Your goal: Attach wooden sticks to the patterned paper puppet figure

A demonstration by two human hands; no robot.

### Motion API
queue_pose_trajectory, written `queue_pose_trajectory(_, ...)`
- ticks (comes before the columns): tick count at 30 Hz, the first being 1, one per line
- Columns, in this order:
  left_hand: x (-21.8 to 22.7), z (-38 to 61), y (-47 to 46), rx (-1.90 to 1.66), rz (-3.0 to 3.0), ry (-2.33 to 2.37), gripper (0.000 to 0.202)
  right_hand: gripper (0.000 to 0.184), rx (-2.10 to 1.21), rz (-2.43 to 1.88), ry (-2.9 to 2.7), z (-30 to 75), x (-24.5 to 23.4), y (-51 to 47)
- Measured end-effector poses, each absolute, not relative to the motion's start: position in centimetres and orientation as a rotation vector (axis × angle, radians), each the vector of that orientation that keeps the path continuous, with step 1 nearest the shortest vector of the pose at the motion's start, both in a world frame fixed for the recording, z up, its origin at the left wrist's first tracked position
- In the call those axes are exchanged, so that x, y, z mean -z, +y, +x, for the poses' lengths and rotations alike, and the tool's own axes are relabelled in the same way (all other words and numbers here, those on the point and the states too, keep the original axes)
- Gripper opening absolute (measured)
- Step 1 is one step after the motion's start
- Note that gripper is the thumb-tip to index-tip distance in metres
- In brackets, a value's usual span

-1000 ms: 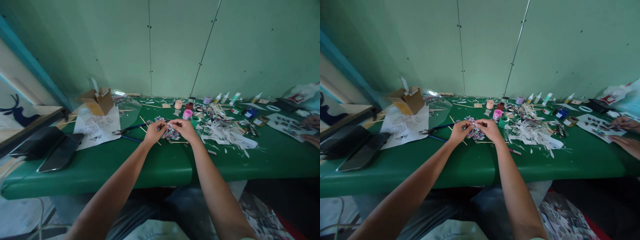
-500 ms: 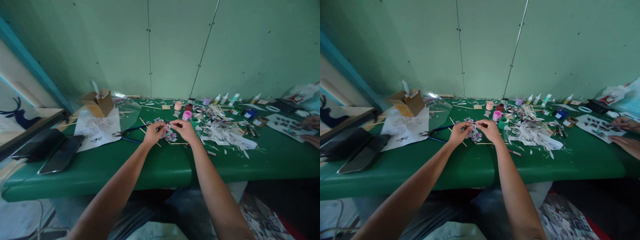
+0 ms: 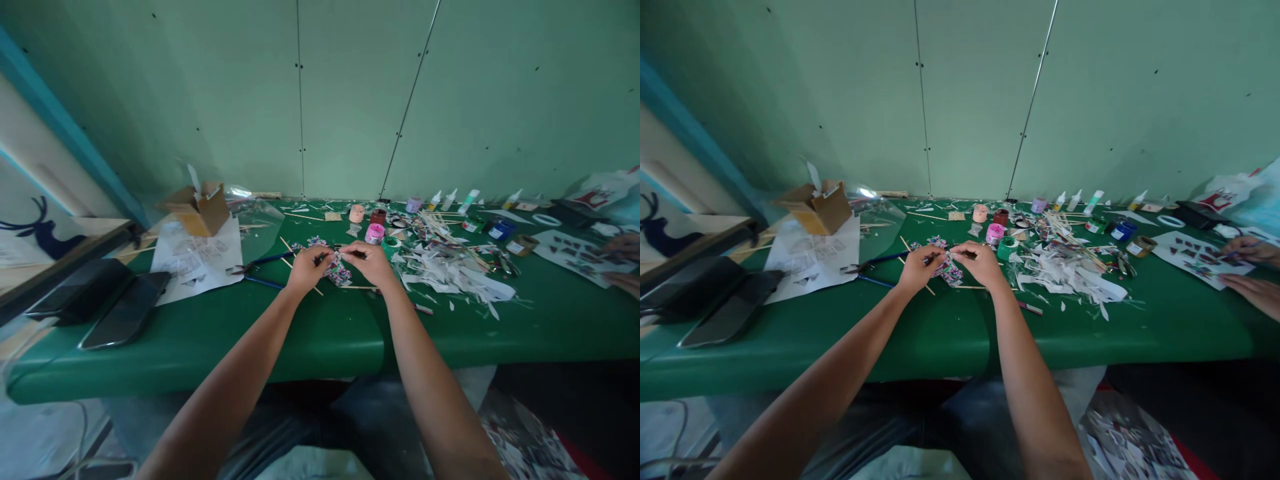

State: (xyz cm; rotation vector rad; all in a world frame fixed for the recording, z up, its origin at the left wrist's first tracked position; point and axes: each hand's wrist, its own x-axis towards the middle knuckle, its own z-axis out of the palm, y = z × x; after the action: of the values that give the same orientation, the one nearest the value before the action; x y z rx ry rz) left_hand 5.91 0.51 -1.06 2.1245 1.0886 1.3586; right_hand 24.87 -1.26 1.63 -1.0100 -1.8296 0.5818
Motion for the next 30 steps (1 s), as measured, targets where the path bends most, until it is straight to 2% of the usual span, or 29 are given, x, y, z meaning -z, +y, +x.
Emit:
queue_pose_trajectory(7, 0.1, 5.5, 0.2, -1.39, 2.226, 1.051, 0.024, 0.029, -0.664, -1.113, -1.908, 25.2, -2.2, -1.6)
queue_pose_trajectory(14, -0.7, 3.5, 0.5, -1.469, 1.986, 1.603, 0.038, 0.036, -0.718, -1.467, -2.233, 24.6, -5.5, -4.9)
queue_pose_trajectory(17, -1.1, 1.9, 0.6, -1.462, 1.991, 1.771, 0.034, 0.027, -0.774, -1.485, -2.349, 23.5, -5.7, -7.1)
queue_pose_trajectory(20, -1.2, 0.2, 0.7, -1.275, 2.074, 1.921, 0.026, 0.019, -0.683, -1.498, -2.439, 22.3, -4.6, -8.7)
queue_pose_trajectory(26, -0.9, -2.0, 0.8, -0.606, 2.289, 2.08, 0.027, 0.024, -0.337, -1.568, -2.417, 20.0, -1.9, -9.5)
queue_pose_trajectory(30, -0.8, -2.5, 0.8, -0.516, 2.216, 2.205, 0.032, 0.029, -0.076, -1.747, -2.405, 19.0, -1.2, -8.5)
